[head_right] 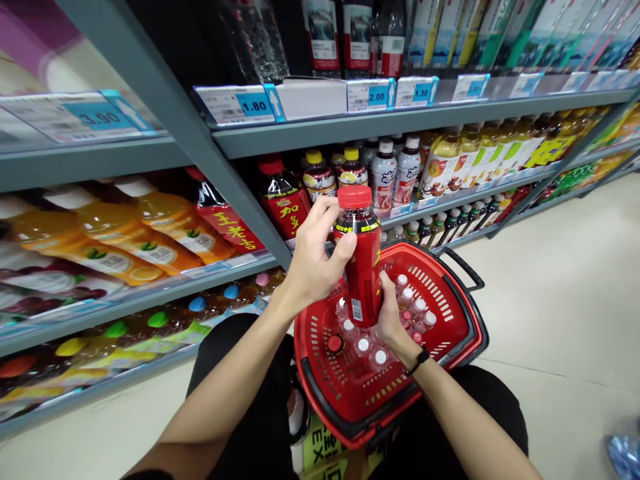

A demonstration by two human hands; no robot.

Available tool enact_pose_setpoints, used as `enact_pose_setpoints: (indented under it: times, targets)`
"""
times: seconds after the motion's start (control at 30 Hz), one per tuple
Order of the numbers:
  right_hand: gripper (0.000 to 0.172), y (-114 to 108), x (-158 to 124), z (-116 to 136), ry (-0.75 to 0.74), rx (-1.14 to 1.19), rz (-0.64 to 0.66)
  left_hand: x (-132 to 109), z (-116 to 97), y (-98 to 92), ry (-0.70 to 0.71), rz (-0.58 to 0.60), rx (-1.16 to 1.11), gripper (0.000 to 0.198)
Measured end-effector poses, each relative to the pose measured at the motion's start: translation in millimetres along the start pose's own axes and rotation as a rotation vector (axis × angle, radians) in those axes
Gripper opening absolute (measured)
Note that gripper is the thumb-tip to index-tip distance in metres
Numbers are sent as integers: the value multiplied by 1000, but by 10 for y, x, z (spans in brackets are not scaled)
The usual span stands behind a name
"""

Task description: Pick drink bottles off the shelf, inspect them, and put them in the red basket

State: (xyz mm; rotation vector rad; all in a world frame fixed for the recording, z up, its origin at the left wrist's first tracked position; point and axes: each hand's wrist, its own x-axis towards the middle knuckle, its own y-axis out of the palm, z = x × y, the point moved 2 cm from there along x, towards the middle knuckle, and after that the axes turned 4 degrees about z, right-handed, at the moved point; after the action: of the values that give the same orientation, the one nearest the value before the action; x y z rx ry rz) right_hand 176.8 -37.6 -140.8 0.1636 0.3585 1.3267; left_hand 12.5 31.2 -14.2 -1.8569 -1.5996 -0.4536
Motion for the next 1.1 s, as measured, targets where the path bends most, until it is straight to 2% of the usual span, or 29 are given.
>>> enact_pose_setpoints:
  times: [0.17, 0.37, 0.57, 0.7, 0.8, 1.1]
  targets:
    - [38, 60, -9, 37, -15, 52, -46, -3, 14, 0, 4, 4, -5, 45]
    - [38, 160, -30, 147, 7, 56, -54, -10, 17, -15, -32, 6, 1, 56]
    - [41, 273, -60, 365, 107, 57, 92, -30, 65, -42, -128, -9, -98, 58]
    - [49, 339, -104, 490, 262, 69, 292, -4, 93, -46, -143, -22, -111, 48]
    - [59, 368, -122, 536, 292, 73, 433, 14, 91, -22, -142, -22, -139, 46]
    - [64, 249, -100, 497, 350, 72, 398, -8, 98, -10, -172, 3, -122, 49]
